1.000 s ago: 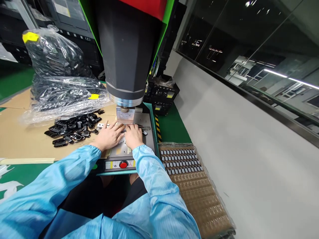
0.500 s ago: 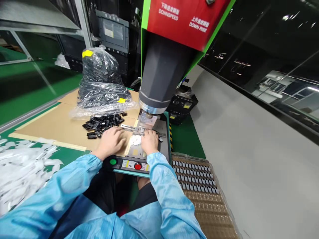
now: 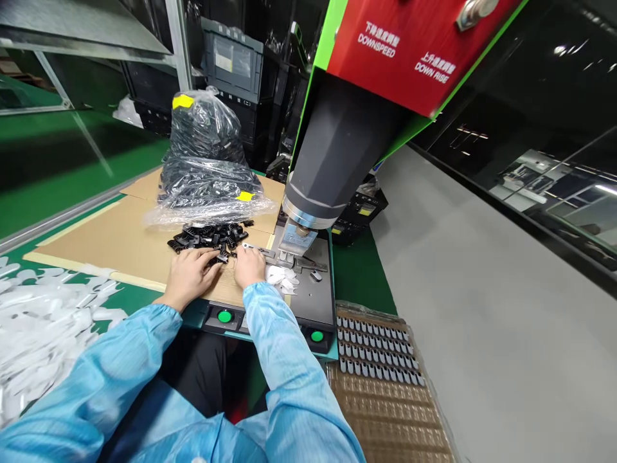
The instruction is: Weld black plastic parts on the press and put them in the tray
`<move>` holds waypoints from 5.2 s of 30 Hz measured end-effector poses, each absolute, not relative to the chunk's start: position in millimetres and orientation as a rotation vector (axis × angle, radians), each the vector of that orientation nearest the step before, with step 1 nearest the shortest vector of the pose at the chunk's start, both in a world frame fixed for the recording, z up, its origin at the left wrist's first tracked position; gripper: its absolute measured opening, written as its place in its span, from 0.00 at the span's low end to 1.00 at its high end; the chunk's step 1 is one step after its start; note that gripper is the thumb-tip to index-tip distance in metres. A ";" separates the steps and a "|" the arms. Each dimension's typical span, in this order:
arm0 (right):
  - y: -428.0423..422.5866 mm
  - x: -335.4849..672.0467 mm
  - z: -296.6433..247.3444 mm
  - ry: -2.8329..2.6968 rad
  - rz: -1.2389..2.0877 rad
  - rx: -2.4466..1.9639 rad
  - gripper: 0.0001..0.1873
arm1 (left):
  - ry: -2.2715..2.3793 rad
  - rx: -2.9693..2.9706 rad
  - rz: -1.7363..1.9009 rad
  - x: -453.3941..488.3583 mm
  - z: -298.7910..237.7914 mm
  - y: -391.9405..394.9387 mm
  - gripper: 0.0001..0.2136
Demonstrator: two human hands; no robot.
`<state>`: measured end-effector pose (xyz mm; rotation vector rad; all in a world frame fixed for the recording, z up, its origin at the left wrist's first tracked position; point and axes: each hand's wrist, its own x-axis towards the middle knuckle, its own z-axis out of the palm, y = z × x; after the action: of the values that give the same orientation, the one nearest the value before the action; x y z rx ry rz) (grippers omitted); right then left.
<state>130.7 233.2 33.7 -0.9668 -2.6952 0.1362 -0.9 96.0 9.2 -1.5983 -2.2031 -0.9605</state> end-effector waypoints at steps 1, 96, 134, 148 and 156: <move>232.9 132.4 33.7 -2.683 0.132 -0.967 0.11 | -2.180 -1.625 -1.013 -0.4 9.1 96.2 0.16; 203.7 365.4 13.1 -2.621 0.266 -1.158 0.32 | -2.067 -2.438 -0.828 99.0 -13.4 93.6 0.35; 239.3 305.5 15.5 -1.510 1.323 -0.969 0.19 | -2.454 -1.575 -2.898 138.0 23.7 150.6 0.36; 128.4 333.4 11.2 -1.513 1.418 -0.858 0.20 | -2.414 -1.567 -3.031 181.5 -0.3 65.7 0.27; 125.2 337.4 8.3 -1.480 1.440 -0.826 0.21 | -2.310 -1.505 -3.182 186.2 5.4 62.9 0.25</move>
<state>337.4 125.2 8.3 -0.8263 -1.4804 1.4403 186.2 62.9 5.4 -1.5046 -2.3095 -3.1816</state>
